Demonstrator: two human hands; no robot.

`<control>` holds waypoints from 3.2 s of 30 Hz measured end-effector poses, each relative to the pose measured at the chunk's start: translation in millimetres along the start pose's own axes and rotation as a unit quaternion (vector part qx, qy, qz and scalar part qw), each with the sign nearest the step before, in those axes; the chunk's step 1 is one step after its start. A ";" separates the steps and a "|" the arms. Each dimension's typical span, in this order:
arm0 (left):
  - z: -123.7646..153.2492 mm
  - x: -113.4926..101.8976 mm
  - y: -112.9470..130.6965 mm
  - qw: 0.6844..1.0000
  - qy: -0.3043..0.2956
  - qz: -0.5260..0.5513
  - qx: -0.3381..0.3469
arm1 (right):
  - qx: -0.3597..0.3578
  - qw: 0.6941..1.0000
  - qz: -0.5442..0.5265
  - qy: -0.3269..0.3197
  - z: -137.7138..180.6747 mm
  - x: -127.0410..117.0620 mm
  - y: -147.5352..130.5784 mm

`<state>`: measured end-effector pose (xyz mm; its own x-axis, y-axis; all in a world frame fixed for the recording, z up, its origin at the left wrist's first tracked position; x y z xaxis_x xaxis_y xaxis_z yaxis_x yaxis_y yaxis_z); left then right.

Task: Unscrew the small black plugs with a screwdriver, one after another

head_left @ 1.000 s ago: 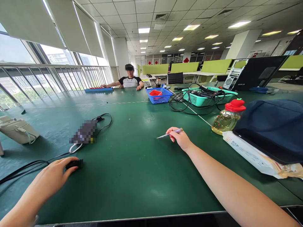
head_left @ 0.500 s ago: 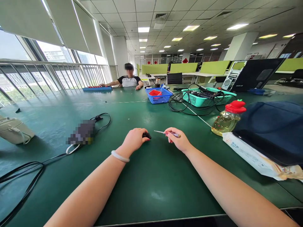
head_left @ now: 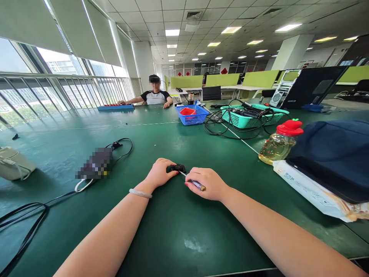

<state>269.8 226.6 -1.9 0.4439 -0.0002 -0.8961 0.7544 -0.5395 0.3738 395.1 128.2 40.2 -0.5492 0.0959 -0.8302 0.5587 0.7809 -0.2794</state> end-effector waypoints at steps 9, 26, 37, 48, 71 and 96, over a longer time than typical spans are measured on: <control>-0.6 1.4 9.8 1.000 -0.005 -0.021 0.015 | -0.029 0.996 0.084 0.025 0.4 -2.0 -7.8; 1.6 2.9 11.6 1.000 -0.007 -0.025 -0.006 | -0.058 0.986 0.157 -0.009 -0.4 14.1 -17.1; 2.2 2.2 10.8 1.000 -0.004 -0.020 -0.010 | -0.044 0.986 0.156 -0.040 -2.1 18.4 -14.8; 2.8 3.4 9.6 0.999 -0.007 -0.029 -0.016 | -0.040 0.987 0.154 -0.038 -2.8 18.9 -15.2; 2.9 3.9 8.9 1.000 -0.008 -0.013 -0.010 | -0.052 0.987 0.147 -0.024 -1.5 13.0 -18.6; 2.0 7.0 7.3 1.000 -0.020 -0.018 -0.012 | -0.057 0.982 0.166 -0.069 -1.0 21.8 -17.0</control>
<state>277.4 220.9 -6.0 0.3967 -0.0149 -0.9178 0.7815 -0.5190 0.3462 373.0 117.6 27.4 -0.2542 0.2782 -0.9263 0.6151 0.7856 0.0672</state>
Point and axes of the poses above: each hand's wrist, its own z-axis away from the middle knuckle, its own x-axis out of the palm, y = z × x, the point moved 10 cm from there along -z, towards the middle knuckle, and after that the axes turned 4 degrees about -y, right-handed, at the moved point
